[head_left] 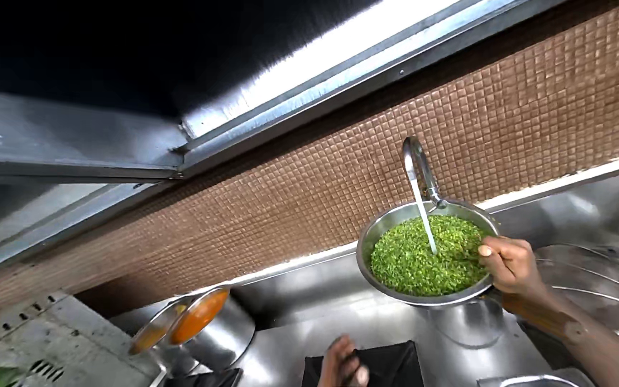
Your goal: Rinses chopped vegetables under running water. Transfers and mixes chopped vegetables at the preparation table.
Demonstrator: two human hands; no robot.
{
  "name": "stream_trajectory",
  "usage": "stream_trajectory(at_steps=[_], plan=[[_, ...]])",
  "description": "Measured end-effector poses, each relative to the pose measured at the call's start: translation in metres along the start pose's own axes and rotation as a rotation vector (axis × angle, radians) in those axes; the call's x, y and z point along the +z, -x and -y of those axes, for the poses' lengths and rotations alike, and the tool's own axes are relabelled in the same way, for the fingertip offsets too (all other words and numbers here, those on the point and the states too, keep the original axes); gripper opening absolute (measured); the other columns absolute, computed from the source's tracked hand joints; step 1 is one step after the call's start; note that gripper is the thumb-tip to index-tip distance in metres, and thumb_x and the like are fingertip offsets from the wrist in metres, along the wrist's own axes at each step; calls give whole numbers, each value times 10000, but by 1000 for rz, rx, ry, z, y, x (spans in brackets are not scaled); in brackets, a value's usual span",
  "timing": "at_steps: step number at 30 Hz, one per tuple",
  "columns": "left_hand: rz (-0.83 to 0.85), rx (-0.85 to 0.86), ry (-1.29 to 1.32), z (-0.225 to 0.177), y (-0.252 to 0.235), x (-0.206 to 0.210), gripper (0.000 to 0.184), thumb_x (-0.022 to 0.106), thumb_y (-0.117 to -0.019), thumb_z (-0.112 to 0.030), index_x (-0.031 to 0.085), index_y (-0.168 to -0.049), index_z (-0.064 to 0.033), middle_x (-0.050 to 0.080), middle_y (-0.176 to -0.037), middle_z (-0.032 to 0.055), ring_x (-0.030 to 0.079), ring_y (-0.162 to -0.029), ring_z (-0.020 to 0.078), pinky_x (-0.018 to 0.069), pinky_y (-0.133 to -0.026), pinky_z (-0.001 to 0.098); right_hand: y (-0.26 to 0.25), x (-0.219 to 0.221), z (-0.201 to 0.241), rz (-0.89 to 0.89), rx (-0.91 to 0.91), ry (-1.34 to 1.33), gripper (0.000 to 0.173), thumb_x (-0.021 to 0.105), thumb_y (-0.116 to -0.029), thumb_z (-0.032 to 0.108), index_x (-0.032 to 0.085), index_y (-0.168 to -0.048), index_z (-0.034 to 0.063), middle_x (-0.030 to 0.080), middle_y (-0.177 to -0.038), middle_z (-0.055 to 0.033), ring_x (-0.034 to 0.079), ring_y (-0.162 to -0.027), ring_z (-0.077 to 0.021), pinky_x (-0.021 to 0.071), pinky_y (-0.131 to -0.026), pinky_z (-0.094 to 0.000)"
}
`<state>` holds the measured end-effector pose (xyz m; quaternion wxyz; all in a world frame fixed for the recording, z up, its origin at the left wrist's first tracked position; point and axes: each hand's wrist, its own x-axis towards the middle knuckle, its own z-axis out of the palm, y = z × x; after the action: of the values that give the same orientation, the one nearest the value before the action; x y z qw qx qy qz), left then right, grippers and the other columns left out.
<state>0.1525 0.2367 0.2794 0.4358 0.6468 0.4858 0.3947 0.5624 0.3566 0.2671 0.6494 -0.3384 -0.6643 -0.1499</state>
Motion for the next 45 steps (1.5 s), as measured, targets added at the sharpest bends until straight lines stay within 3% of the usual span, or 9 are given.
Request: stream_trajectory(at_steps=[5,8,14,18,20,22,25,31,45], plan=[[-144,-372,407,-40,-128,59,688,546,-1040,-469,242,-1603,-216,498,-1483,187,608,-1193,439,566,-816,631,-3,-1,2,110,22,128,515,406,-1020,490,486,-594,212,453,-526,88,470,-478,-50,396,-440,-309],[-95,-467,668,-40,-160,81,433,467,-1069,-303,448,-1429,-64,644,-1222,298,689,-965,503,589,-714,665,-7,-4,5,210,55,202,539,395,-1018,539,497,-595,221,448,-519,86,483,-468,-76,397,-420,-345],[-37,-487,742,-39,-156,79,330,396,-1019,-156,474,-1289,17,655,-1130,334,693,-908,516,592,-718,654,-37,-19,14,617,283,189,425,558,-951,538,542,-639,250,466,-517,90,492,-468,-98,422,-444,-382],[-63,-548,721,-45,-159,80,295,407,-985,-100,476,-1245,22,662,-1078,329,698,-853,502,597,-678,632,-95,-19,-19,662,307,296,38,707,-954,232,728,-949,201,683,-834,2,660,-703,-210,553,-612,-519],[-77,-553,720,-45,-159,81,310,421,-971,-90,479,-1256,20,660,-1088,333,696,-851,507,594,-676,637,-121,-4,-38,729,292,520,202,729,-947,289,733,-1125,194,696,-1120,-76,696,-923,-318,573,-729,-588],[-96,-548,711,-45,-158,80,305,425,-966,-83,480,-1248,20,661,-1077,329,697,-838,500,595,-661,630,-136,17,-43,866,343,709,318,707,-944,391,708,-1201,204,695,-1161,-106,695,-987,-352,571,-753,-580],[-110,-533,706,-46,-158,81,286,428,-967,-83,488,-1226,22,670,-1051,320,705,-819,480,603,-648,607,-142,45,-35,1031,365,874,280,650,-976,370,715,-1011,100,706,-937,-159,702,-894,-385,553,-687,-560],[-138,-542,710,-47,-156,85,253,436,-983,-89,502,-1205,13,674,-1028,297,710,-806,447,610,-642,575,-135,66,-16,1148,179,1062,150,551,-971,-23,697,-977,9,686,-915,-181,686,-899,-387,547,-699,-510],[-104,-519,697,-45,-158,83,206,451,-1007,-84,513,-1184,0,672,-1007,240,718,-775,359,619,-619,494,-137,75,-8,1199,164,1123,129,589,-979,23,709,-930,10,701,-906,-194,702,-862,-399,553,-677,-530]])
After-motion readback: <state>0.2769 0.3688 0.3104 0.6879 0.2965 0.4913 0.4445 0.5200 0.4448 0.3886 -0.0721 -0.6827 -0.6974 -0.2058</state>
